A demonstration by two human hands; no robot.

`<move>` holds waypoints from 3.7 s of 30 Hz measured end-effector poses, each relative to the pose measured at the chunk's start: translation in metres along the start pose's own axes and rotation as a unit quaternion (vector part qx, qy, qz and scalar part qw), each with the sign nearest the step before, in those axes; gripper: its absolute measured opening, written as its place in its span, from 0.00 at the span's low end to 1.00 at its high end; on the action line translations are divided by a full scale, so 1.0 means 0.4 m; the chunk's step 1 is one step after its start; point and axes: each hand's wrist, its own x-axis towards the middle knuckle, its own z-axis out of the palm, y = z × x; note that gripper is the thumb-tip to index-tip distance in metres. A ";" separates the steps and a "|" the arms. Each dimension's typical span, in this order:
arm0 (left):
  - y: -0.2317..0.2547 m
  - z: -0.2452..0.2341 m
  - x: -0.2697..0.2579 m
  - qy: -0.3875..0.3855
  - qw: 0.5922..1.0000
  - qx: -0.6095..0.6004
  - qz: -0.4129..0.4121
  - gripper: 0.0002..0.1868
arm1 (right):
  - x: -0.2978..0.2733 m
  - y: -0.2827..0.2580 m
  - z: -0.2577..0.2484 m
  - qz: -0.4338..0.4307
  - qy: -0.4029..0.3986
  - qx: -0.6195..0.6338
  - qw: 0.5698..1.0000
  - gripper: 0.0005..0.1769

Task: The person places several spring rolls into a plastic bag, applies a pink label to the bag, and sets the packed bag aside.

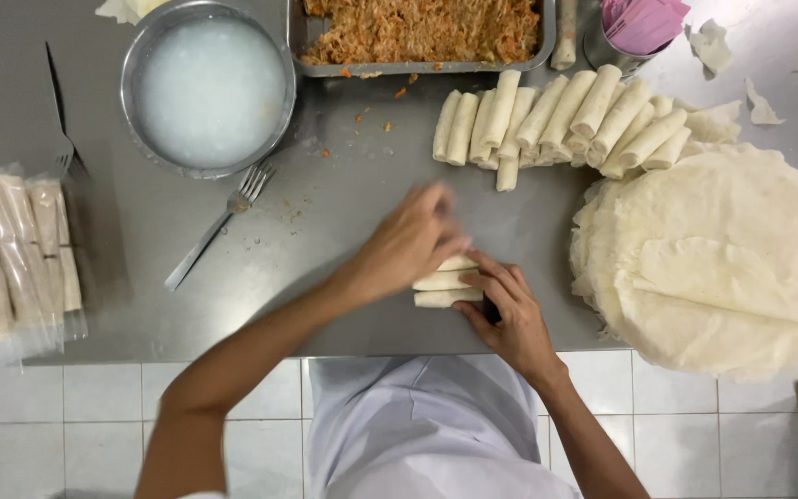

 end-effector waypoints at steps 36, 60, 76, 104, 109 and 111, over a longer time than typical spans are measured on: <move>-0.027 0.011 -0.006 -0.051 0.994 -0.098 0.007 0.09 | -0.027 0.010 0.014 0.046 0.026 -0.027 0.998 0.18; -0.052 0.037 -0.035 -0.028 0.989 -0.106 0.100 0.12 | -0.038 0.016 0.018 0.061 0.015 -0.016 0.998 0.21; -0.045 0.128 -0.232 0.137 0.976 0.168 0.004 0.38 | 0.249 0.111 -0.363 0.317 -0.275 -0.347 0.839 0.13; 0.123 -0.085 -0.127 0.178 0.819 -0.539 0.085 0.08 | 0.133 -0.108 -0.412 0.100 0.339 0.119 0.928 0.05; 0.146 -0.128 -0.140 0.292 0.776 -0.532 -0.170 0.00 | 0.196 -0.161 -0.297 0.110 0.254 -0.064 0.959 0.42; 0.159 -0.122 -0.111 0.538 0.769 -0.341 -0.056 0.17 | 0.163 -0.236 -0.208 0.008 0.206 0.162 0.965 0.29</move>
